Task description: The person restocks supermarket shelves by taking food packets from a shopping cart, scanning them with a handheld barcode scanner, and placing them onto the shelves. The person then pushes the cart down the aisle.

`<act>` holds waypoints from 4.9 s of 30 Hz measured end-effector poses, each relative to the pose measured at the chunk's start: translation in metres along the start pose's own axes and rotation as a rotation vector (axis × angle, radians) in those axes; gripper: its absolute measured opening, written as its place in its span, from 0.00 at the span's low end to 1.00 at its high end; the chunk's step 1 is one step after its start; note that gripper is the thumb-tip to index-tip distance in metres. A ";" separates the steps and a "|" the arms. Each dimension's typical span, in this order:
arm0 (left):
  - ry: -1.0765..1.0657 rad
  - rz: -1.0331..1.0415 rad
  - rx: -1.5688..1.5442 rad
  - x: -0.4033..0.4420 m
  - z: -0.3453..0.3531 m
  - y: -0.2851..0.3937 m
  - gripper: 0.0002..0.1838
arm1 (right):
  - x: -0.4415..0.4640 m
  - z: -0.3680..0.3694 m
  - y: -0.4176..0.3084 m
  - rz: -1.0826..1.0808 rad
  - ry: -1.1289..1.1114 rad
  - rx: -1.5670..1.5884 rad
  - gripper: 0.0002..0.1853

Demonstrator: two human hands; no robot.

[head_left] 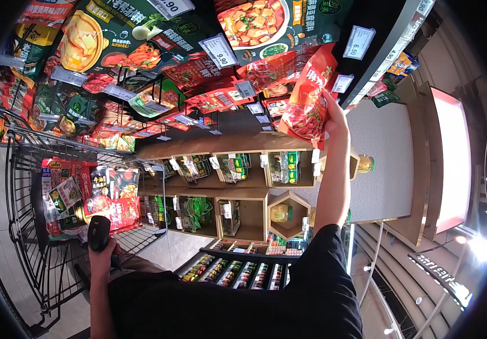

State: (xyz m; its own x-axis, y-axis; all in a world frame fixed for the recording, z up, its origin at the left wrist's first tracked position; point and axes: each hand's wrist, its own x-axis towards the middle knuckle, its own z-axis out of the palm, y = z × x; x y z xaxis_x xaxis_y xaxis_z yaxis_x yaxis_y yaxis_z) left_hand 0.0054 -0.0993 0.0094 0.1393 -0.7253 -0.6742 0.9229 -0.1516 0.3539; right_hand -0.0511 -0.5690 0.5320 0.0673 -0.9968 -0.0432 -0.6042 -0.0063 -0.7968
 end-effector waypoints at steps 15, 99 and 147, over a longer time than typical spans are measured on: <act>-0.028 0.079 0.006 -0.004 -0.004 -0.003 0.08 | -0.005 0.009 0.013 -0.017 0.072 0.025 0.16; 0.343 0.509 0.073 -0.068 0.015 -0.034 0.05 | 0.035 0.121 0.102 -1.062 0.204 -0.611 0.21; 0.611 0.471 0.337 -0.020 -0.020 -0.114 0.08 | -0.292 0.117 0.651 -0.425 -0.827 -0.813 0.11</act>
State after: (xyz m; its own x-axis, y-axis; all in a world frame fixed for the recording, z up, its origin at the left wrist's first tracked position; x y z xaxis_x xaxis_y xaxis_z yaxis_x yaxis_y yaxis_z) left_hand -0.0952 -0.0545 -0.0305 0.7422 -0.2865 -0.6058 0.5768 -0.1870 0.7952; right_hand -0.3712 -0.2723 -0.0445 0.6817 -0.5557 -0.4759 -0.7100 -0.6594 -0.2470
